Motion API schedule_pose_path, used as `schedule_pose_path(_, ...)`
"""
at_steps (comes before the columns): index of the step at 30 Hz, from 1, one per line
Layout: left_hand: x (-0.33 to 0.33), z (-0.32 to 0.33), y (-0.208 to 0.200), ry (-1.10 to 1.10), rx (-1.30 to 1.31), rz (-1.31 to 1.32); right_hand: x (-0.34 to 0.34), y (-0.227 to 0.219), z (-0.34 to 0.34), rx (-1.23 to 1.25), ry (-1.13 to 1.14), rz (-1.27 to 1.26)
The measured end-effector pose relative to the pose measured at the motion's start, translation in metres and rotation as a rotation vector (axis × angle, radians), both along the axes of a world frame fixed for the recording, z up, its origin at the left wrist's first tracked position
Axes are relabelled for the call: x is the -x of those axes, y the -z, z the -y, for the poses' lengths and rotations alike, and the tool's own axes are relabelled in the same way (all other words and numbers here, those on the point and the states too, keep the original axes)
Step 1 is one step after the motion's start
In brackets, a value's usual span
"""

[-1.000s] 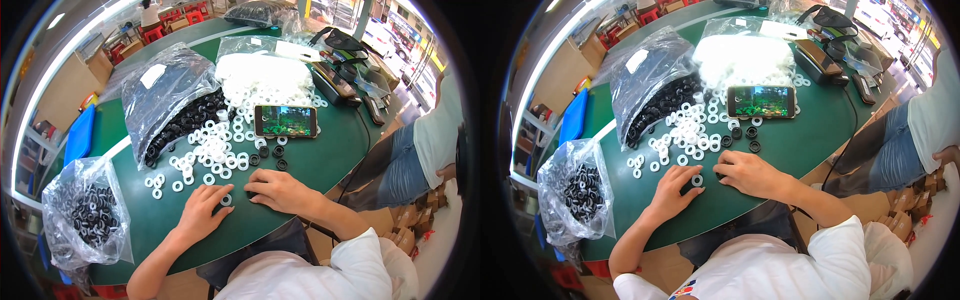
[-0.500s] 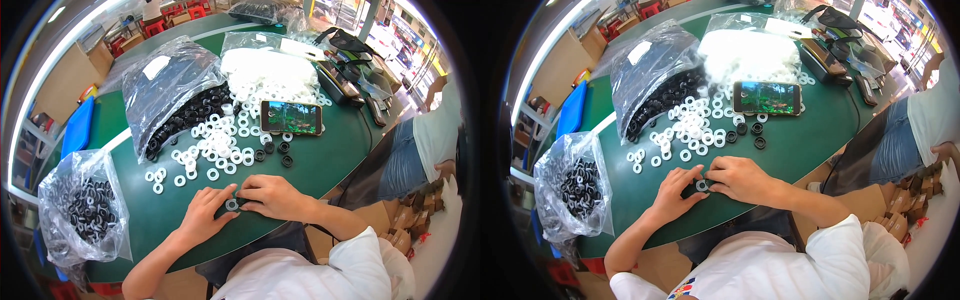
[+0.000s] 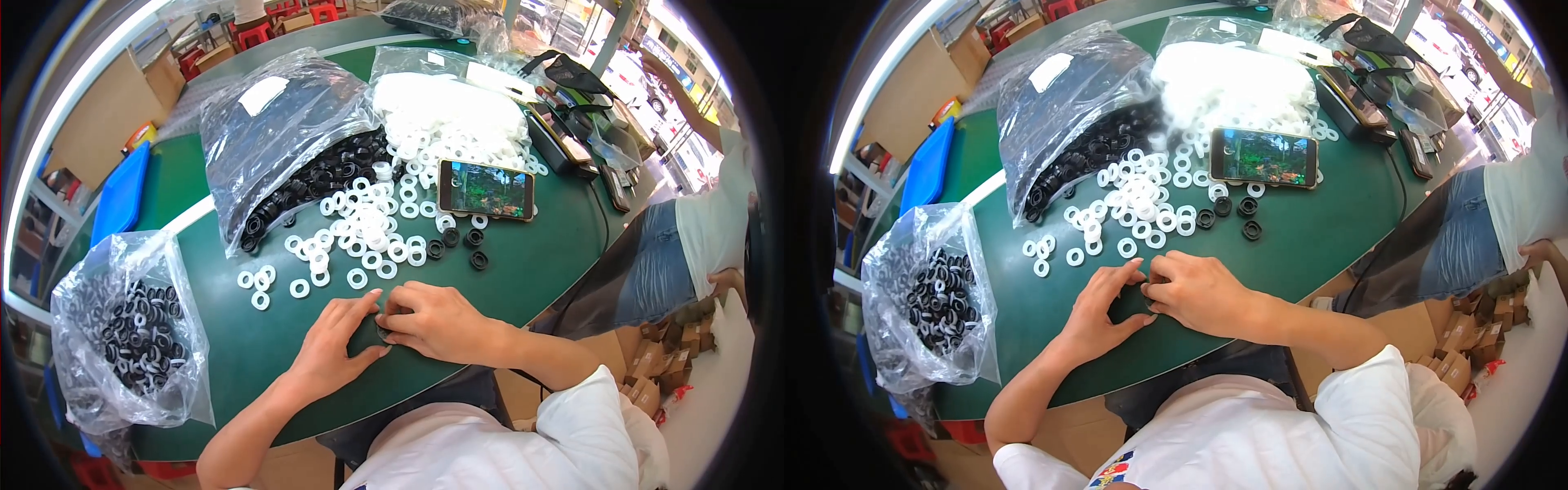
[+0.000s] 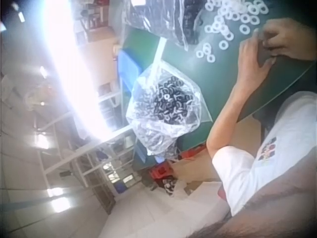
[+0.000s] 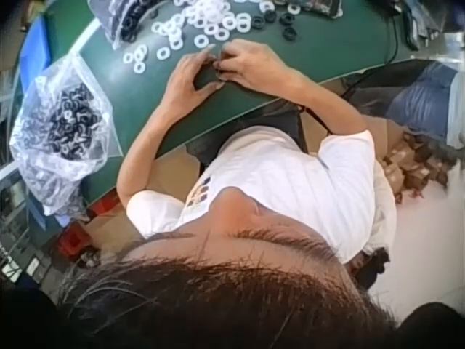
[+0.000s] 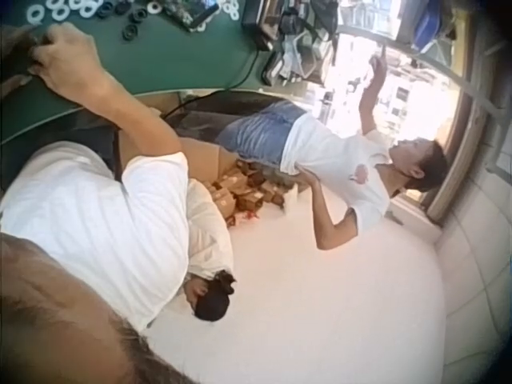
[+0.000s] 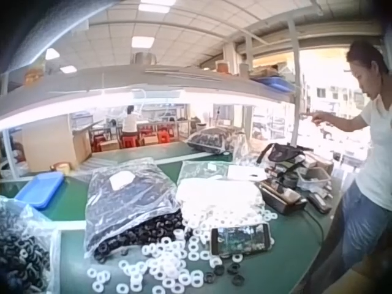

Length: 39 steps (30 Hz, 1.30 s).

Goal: The person assembles small black and white plastic washers and rubber rings by hand on a workbench.

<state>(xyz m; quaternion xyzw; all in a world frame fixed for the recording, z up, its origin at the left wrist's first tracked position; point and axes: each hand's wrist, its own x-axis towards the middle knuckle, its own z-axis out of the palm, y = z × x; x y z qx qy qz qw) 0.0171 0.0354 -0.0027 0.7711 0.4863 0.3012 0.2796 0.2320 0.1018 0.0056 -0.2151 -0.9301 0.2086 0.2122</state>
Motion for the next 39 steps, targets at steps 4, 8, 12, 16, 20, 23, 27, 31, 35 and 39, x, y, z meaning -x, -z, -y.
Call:
schedule_pose_path(4, 0.003, 0.0, 0.0, 0.035, -0.018, -0.05, -0.002, -0.003, -0.005, 0.008, -0.029, 0.018)
schedule_pose_path(8, 0.005, -0.001, -0.005, 0.063, 0.014, 0.007, -0.002, -0.003, -0.003, 0.008, -0.01, -0.014)
schedule_pose_path(12, 0.006, 0.0, -0.006, 0.048, 0.038, 0.066, -0.001, -0.003, 0.0, 0.013, 0.034, -0.001)
schedule_pose_path(16, 0.004, 0.0, -0.003, 0.018, 0.015, 0.061, -0.005, -0.008, -0.001, 0.109, 0.071, -0.017)
schedule_pose_path(20, 0.003, 0.002, -0.002, 0.02, 0.03, 0.07, -0.006, -0.008, 0.004, 0.138, 0.092, -0.003)
schedule_pose_path(23, 0.003, 0.002, 0.0, 0.012, 0.032, 0.073, -0.003, -0.005, 0.004, 0.036, 0.056, 0.006)
schedule_pose_path(27, 0.001, 0.001, 0.002, -0.018, 0.048, 0.08, 0.001, -0.003, -0.001, -0.05, 0.035, -0.003)
schedule_pose_path(31, 0.002, -0.002, 0.002, -0.033, 0.037, 0.094, 0.002, -0.002, -0.002, -0.069, 0.045, -0.006)
schedule_pose_path(35, 0.001, -0.002, -0.003, -0.023, 0.018, 0.063, -0.001, -0.006, 0.001, -0.066, 0.063, 0.02)
schedule_pose_path(39, 0.003, 0.003, 0.002, -0.011, 0.0, 0.072, 0.002, -0.002, -0.001, 0.003, 0.024, 0.035)
